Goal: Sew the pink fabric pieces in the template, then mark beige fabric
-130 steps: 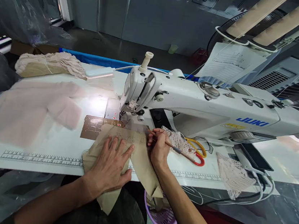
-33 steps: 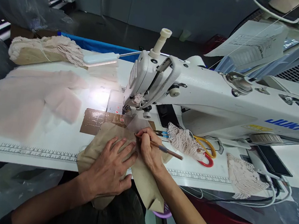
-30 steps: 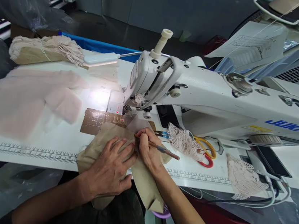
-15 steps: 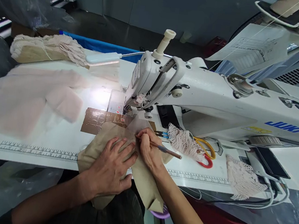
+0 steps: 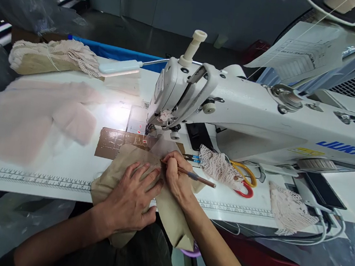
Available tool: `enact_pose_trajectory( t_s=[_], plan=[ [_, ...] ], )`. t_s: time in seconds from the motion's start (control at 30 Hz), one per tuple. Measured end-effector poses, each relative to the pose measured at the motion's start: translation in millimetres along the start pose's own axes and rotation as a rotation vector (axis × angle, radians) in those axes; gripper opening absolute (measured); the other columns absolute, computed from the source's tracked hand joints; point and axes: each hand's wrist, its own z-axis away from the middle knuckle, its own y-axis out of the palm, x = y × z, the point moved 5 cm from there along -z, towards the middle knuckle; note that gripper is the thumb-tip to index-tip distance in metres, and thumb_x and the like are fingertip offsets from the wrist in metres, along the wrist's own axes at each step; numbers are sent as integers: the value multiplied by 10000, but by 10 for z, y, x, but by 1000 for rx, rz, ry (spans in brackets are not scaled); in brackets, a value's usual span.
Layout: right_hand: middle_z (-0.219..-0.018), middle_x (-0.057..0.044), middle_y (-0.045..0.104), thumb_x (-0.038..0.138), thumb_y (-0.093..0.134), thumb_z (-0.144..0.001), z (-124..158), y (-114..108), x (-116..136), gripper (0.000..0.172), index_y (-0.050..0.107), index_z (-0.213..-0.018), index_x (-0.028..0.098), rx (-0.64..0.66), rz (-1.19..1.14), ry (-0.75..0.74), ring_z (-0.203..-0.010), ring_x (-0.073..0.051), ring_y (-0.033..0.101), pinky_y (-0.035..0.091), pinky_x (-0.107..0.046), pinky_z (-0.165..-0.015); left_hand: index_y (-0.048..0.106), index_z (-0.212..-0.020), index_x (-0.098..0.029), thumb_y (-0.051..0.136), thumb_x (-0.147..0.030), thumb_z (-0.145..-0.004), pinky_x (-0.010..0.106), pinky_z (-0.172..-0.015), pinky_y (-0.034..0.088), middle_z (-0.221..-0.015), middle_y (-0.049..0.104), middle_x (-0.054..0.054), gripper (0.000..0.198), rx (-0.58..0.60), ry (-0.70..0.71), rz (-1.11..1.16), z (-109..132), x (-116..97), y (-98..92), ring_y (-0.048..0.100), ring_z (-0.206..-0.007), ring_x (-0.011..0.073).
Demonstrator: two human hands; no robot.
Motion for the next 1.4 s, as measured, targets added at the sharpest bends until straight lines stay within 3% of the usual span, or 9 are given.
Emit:
enact_pose_trajectory(
  t_s=[0.2, 0.4, 0.5, 0.63, 0.9, 1.4],
  plan=[
    [-547, 20, 517, 323, 389, -744, -9, -145, -175, 237, 500, -554, 234, -176, -195, 138, -531, -162, 484, 375, -283, -518, 547, -1293, -196, 525, -436, -873, 498, -1089, 259, -1493, 430, 34, 484, 15, 2, -7, -9, -23, -17, 377, -1314, 316],
    [-534, 27, 511, 346, 417, -757, -9, -192, -252, 230, 540, -604, 226, -113, -251, 246, -503, -154, 462, 344, -268, -485, 561, -1279, -177, 495, -467, -895, 519, -1077, 257, -1461, 471, 51, 485, 52, 7, -56, -42, -56, -47, 397, -1293, 333],
    [-539, 28, 513, 328, 413, -762, 8, -191, -234, 223, 549, -617, 227, -82, -210, 186, -515, -159, 473, 365, -270, -504, 526, -1331, -165, 424, -502, -946, 518, -1050, 286, -1426, 508, 55, 522, 37, 1, -82, -74, -66, -47, 426, -1258, 329],
    [-580, 27, 541, 279, 408, -776, 31, -132, -191, 211, 558, -636, 228, -23, -111, 64, -552, -163, 498, 407, -282, -573, 520, -1345, -158, 385, -379, -991, 482, -996, 332, -1358, 565, 44, 439, 2, -5, -127, -118, -71, -38, 470, -1185, 291],
    [-595, 21, 556, 252, 400, -790, 26, -121, -146, 203, 545, -651, 225, -21, -70, 34, -574, -167, 522, 417, -282, -585, 517, -1341, -196, 418, -352, -963, 464, -986, 327, -1457, 471, 37, 420, 7, -25, -96, -118, -32, -21, 450, -1203, 273],
    [-612, 24, 569, 256, 391, -799, 37, -127, -138, 203, 534, -657, 229, -17, -33, 22, -583, -160, 540, 426, -267, -600, 536, -1309, -194, 438, -344, -950, 464, -971, 325, -1437, 487, 44, 401, 5, -22, -102, -131, -37, -25, 457, -1173, 281]
  ],
)
